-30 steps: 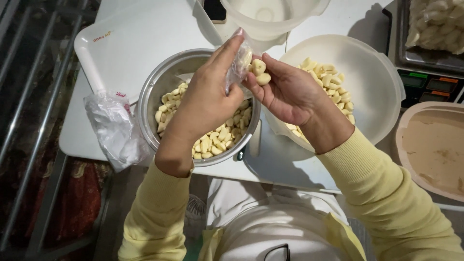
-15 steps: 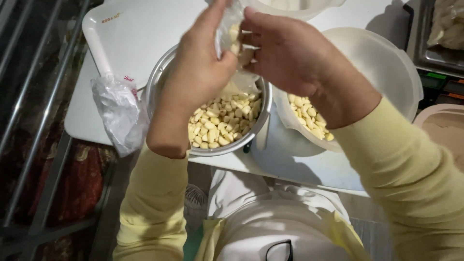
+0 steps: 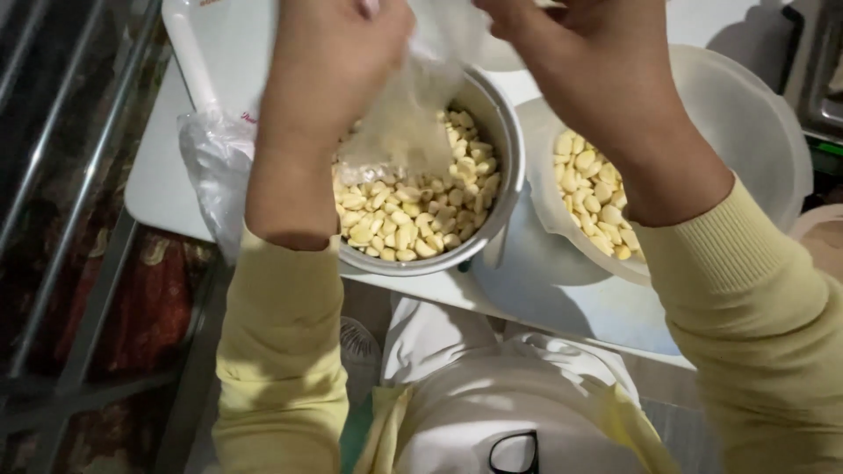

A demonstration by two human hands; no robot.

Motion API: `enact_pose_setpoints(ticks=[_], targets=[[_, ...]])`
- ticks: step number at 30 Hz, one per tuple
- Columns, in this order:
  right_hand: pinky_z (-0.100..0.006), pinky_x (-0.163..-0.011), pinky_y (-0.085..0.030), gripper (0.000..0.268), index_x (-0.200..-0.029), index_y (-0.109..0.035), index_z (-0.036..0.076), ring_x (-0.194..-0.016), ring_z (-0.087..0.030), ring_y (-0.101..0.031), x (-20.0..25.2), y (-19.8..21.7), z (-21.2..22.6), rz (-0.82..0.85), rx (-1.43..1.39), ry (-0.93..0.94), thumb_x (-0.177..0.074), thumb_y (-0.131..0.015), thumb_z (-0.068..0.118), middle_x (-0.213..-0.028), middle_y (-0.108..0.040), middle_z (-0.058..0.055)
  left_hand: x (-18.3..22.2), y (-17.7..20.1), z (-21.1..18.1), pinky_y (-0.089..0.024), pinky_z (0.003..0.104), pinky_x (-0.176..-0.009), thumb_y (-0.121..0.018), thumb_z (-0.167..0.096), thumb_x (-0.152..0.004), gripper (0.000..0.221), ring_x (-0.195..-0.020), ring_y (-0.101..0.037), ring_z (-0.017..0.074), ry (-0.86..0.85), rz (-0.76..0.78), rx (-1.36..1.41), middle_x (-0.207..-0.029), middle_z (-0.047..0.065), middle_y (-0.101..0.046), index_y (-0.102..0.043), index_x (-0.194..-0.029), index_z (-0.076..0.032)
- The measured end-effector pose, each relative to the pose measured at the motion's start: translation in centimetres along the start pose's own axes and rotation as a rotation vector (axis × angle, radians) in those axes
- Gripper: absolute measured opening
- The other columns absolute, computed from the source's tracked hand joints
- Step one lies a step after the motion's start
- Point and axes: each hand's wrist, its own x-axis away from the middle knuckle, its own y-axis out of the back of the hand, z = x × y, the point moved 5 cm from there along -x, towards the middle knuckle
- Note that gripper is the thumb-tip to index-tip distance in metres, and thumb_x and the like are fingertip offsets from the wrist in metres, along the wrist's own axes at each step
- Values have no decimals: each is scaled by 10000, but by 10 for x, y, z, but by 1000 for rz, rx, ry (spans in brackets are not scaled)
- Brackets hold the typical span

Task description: The person is manually portioning peeled garlic cloves into small plastic bags and weighing them on a digital scale.

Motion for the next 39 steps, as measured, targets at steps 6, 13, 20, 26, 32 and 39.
enact_pose_setpoints(ticks=[6,13,20,26,32,39], targets=[[-316,-837,-666,220,-1283,-601,31,-1051,-228,-705,6,-21,-38,228,118,-352,-1068,-576,-7,-1232,-699,-118,1,-1,14,-273,425,-594,-634,-73,-944,284,-635,-371,135,0,-58,29,-716,3,-338,-379,-838,-140],[-509,-898,-643,370,-1263,-710,-10,-1118,-415,-742,38,-110,-108,885,912,-165,-912,-597,12,-1146,-763,-199,5,5,28,-336,396,-574,-640,-60,-929,249,-628,-422,126,-2,-135,53,-717,3,-384,-420,-837,-134],[-483,-704,-658,265,-1044,-751,37,-1007,-369,-700,58,-142,-174,809,1160,-25,-924,-564,181,-1158,-662,-203,35,7,85,-399,368,-553,-645,-47,-914,216,-622,-474,117,7,-219,52,-717,3,-430,-461,-836,-127],[-586,-1029,-535,504,-1462,-587,159,-1285,-542,-529,43,-159,-140,792,983,-10,-1014,-581,391,-1437,-529,-235,66,8,126,-453,343,-536,-650,-35,-902,188,-617,-518,110,-2,-279,57,-717,3,-470,-496,-836,-122],[-707,-1033,-504,503,-1567,-480,327,-1361,-635,-414,48,-151,-118,840,703,-297,-1089,-507,482,-1559,-400,-232,23,40,50,-508,319,-519,-654,-24,-889,163,-611,-562,103,-14,-346,77,-717,4,-510,-531,-835,-116],[-649,-999,-545,396,-1378,-615,64,-1205,-604,-593,48,-108,-67,1023,393,-209,-1019,-603,231,-1434,-519,-255,21,51,49,-571,291,-498,-660,-11,-874,137,-605,-614,95,-26,-421,101,-717,5,-556,-572,-834,-109]])
